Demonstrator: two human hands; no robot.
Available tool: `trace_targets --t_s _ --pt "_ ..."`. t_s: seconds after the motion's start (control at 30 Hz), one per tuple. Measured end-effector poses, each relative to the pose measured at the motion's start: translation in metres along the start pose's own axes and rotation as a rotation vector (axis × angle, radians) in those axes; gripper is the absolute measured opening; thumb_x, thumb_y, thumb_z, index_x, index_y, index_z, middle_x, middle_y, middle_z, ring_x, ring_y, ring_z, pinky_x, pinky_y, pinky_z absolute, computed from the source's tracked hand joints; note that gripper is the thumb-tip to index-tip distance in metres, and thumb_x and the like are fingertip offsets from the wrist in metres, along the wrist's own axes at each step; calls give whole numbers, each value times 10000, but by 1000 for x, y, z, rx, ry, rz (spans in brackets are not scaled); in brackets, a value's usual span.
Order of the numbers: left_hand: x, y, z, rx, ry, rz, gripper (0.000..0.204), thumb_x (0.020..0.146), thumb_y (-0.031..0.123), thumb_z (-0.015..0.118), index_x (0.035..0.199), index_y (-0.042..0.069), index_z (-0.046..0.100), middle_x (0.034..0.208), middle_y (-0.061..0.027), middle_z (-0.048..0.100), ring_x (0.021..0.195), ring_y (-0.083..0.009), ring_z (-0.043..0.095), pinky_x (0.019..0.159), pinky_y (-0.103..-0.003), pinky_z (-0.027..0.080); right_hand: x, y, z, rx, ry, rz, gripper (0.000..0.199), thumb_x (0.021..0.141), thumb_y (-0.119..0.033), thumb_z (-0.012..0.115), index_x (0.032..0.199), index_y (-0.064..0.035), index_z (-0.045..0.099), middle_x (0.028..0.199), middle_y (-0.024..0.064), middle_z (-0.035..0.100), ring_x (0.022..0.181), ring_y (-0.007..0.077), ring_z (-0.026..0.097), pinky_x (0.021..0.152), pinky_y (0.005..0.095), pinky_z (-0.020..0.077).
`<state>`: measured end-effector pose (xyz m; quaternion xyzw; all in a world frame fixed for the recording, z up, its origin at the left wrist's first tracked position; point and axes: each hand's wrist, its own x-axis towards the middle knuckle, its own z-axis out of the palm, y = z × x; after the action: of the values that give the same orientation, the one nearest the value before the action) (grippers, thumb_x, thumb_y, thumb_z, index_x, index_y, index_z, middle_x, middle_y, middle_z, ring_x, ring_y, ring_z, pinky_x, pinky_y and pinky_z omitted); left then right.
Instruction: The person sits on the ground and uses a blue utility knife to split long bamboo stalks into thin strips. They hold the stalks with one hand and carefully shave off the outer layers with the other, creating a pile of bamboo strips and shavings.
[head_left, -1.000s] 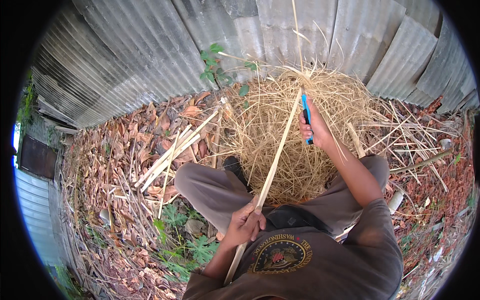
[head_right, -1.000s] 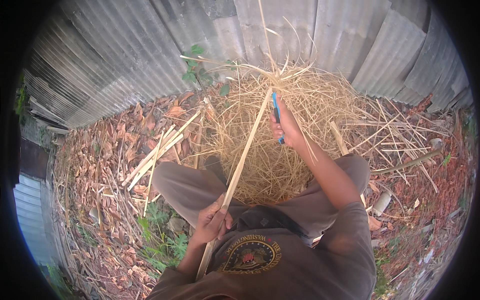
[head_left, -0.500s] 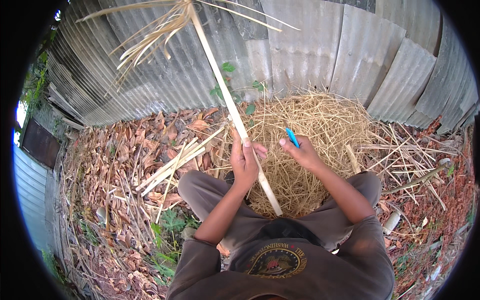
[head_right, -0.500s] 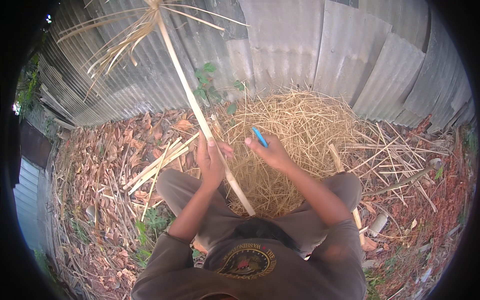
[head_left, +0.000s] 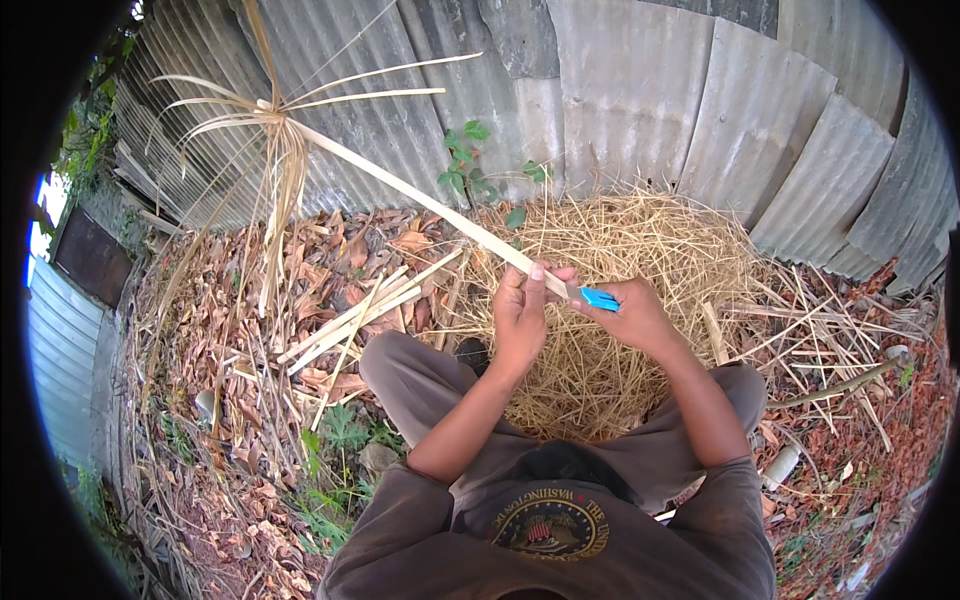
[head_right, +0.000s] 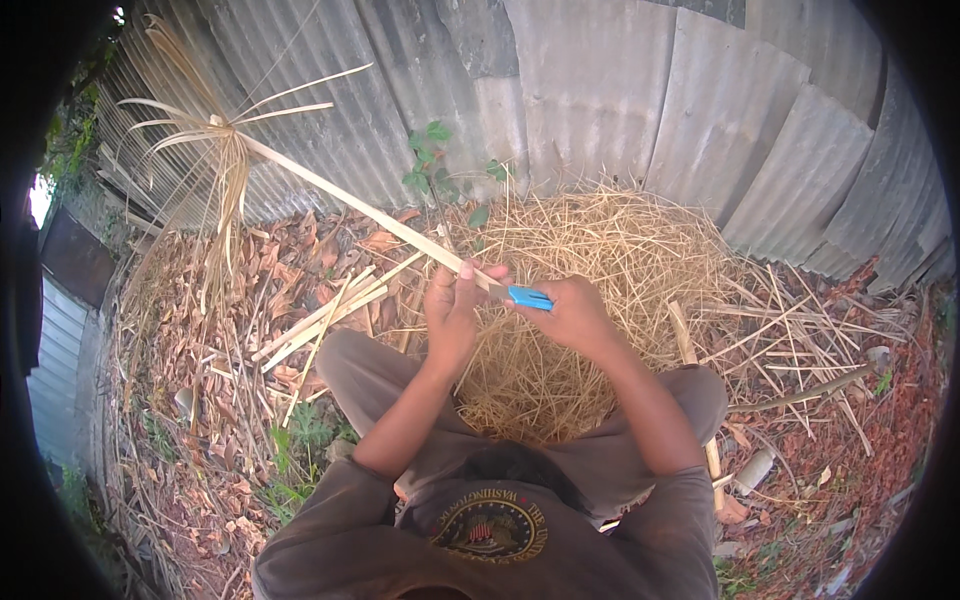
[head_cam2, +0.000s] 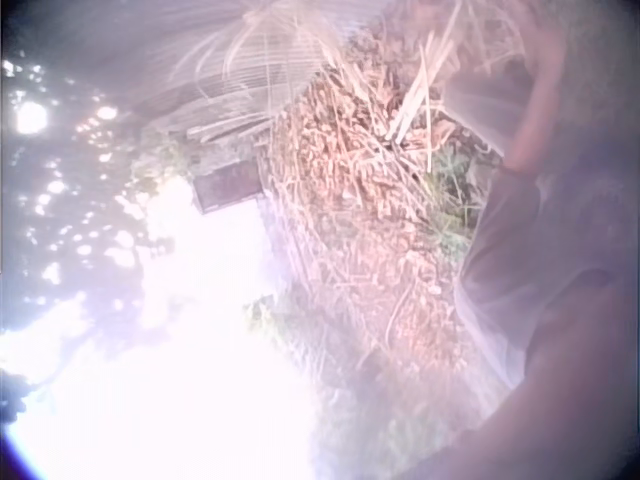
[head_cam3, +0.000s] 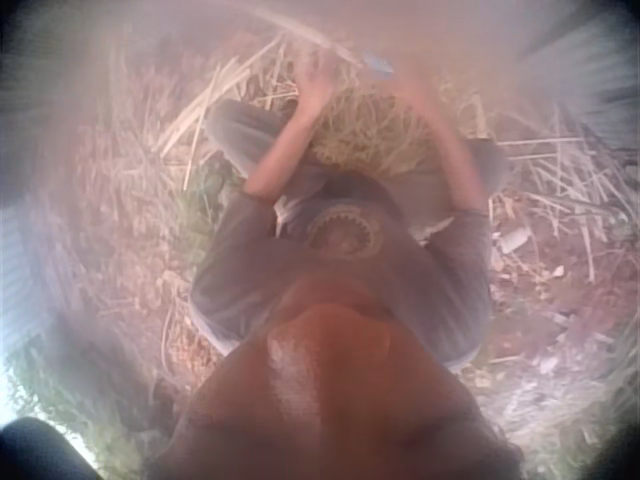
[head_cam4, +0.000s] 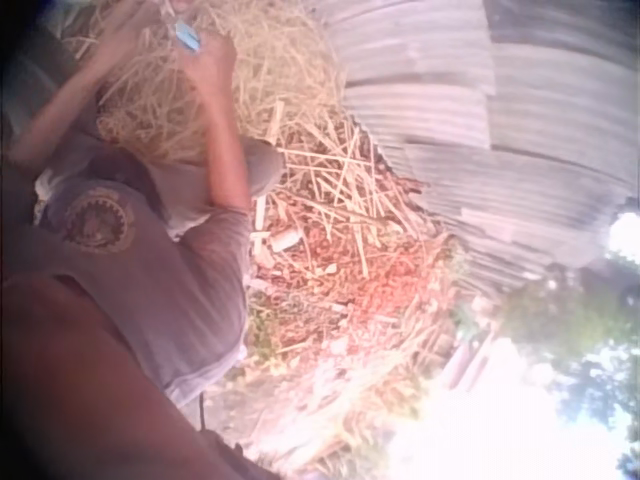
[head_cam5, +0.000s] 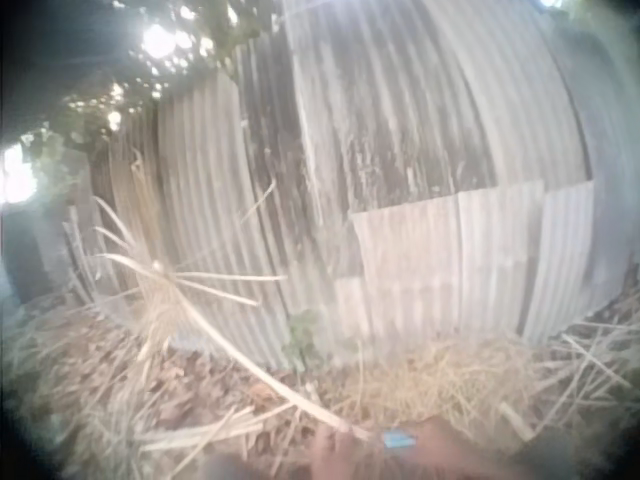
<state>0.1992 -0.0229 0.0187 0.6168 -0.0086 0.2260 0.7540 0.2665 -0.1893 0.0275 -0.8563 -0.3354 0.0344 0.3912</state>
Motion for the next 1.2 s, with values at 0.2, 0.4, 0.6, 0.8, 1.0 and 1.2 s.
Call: trace_targets --t_s 0.2,0.4,0.6,0.8,1.0,1.2 --pt "0 41 -56 799 5 22 241 912 178 623 1060 -12 639 835 -119 703 732 -114 670 681 -251 523 -7 22 -20 -191 152 -297 99 713 -143 707 711 -69 641 589 106 584 521 281 578 504 391 435" --pt "53 63 -86 989 -339 467 399 865 242 635 1185 10 581 1025 -172 675 911 -261 664 822 -367 506 -18 32 -21 -285 -15 -224 164 740 -209 714 691 -76 632 575 114 565 519 301 567 506 401 427" --pt "64 67 -108 1579 -693 679 766 805 617 585 1315 51 504 1220 -160 595 1165 -299 545 1063 -507 297 -27 22 -43 -129 -121 -196 204 771 -234 727 693 -63 646 574 130 562 508 305 553 501 384 407" --pt "80 91 -138 1905 -431 660 783 755 630 639 1304 87 506 1275 -120 550 1290 -255 433 1110 -554 212 -53 21 -84 31 -221 40 285 844 -302 734 756 -35 688 514 45 496 475 108 406 473 300 348" --pt "99 106 -163 2154 -300 676 704 739 502 715 1320 175 486 1339 -77 507 1360 -222 348 1125 -584 154 -64 12 -125 -5 -266 156 353 841 -320 741 669 -31 634 500 3 418 495 84 344 462 306 294" --pt "103 109 -175 2240 -225 694 588 790 352 692 1316 218 468 1323 1 513 1357 -187 352 1117 -595 129 -69 -22 -149 -41 -253 103 405 848 -314 736 627 -18 569 491 4 381 495 94 305 461 317 276"
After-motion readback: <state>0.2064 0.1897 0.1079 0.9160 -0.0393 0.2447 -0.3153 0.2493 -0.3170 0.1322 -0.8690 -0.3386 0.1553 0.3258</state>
